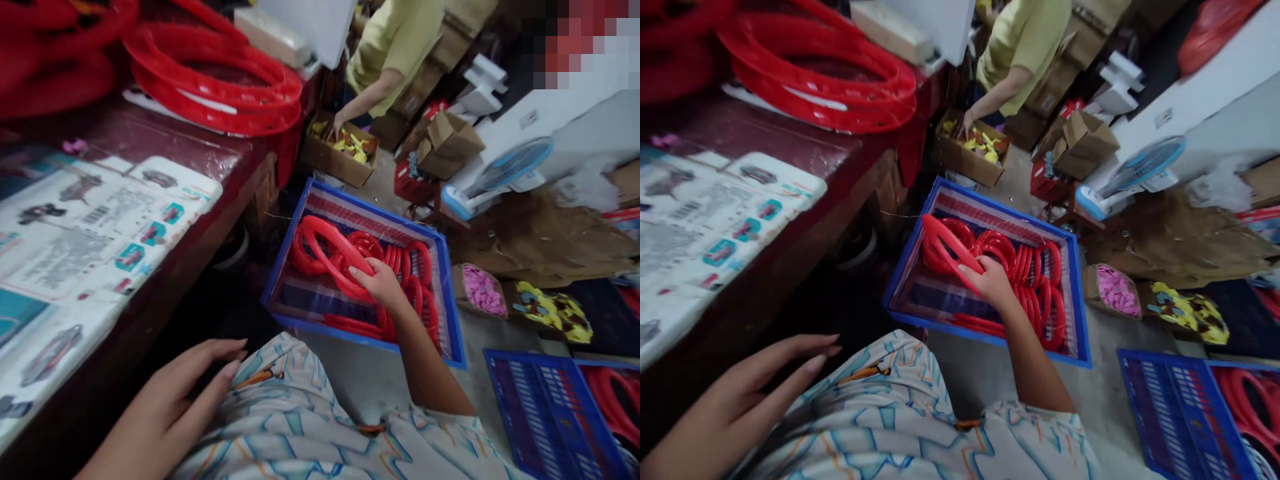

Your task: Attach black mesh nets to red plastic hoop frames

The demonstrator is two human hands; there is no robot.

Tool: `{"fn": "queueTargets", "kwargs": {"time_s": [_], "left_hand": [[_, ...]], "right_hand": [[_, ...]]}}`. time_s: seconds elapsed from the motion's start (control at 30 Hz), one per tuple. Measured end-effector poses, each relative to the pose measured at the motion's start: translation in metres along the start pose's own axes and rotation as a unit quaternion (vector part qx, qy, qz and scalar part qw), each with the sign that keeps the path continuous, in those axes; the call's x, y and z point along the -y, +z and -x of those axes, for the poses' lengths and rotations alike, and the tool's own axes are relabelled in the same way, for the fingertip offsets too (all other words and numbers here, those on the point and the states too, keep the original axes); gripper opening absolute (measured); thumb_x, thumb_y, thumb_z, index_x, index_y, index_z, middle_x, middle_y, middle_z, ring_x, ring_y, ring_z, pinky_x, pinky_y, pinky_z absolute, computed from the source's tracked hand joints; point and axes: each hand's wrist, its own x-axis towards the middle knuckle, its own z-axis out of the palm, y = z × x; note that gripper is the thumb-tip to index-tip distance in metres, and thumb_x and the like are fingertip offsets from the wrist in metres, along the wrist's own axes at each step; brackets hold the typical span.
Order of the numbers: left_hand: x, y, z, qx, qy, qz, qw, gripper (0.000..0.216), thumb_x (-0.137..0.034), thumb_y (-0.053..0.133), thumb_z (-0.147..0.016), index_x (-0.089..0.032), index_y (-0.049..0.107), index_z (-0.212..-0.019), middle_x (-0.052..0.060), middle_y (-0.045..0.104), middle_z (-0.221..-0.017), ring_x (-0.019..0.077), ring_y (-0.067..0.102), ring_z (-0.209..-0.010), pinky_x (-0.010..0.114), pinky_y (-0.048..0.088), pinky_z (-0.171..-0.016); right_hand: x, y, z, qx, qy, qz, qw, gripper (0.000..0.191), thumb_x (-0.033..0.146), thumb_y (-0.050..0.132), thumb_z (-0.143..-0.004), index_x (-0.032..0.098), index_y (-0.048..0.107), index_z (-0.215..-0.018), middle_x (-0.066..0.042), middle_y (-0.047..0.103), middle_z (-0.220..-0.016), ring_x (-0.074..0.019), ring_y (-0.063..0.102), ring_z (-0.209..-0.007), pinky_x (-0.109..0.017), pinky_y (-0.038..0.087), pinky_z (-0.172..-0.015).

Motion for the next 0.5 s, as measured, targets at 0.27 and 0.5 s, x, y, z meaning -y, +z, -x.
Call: {"fn": "queueTargets", "kwargs": {"time_s": [0.27, 0.5], "left_hand": [[-0.042, 0.022, -0.050, 0.025, 0.012, 0.355, 0.934, 0.050, -0.059, 0.045, -0.086, -0.016, 0.068, -0.101, 0.012, 0.072, -0.103, 0.0275, 0.064, -0.099, 0.042, 0.047, -0.094], [-0.047, 0.006, -0.034, 0.036, 0.008, 0.449, 0.893, 0.047, -0.051, 0.044, -0.090, -0.013, 0.070, -0.102, 0.013, 0.072, -0.105, 0.0253, 0.066, -0.096, 0.038, 0.049, -0.089]], "right_hand": [[0.104, 0.029, 0.049, -0.255, -0.342, -0.010, 0.905, 0.031, 0.045, 0.054, -0.080, 0.018, 0.055, -0.093, -0.010, 0.063, -0.085, -0.0244, 0.061, -0.083, -0.039, 0.051, -0.073], [0.127, 0.023, 0.036, -0.300, -0.526, 0.037, 0.795, 0.032, 0.045, 0.052, -0.082, 0.015, 0.056, -0.094, -0.011, 0.063, -0.082, -0.0233, 0.058, -0.079, -0.039, 0.049, -0.074]]}}
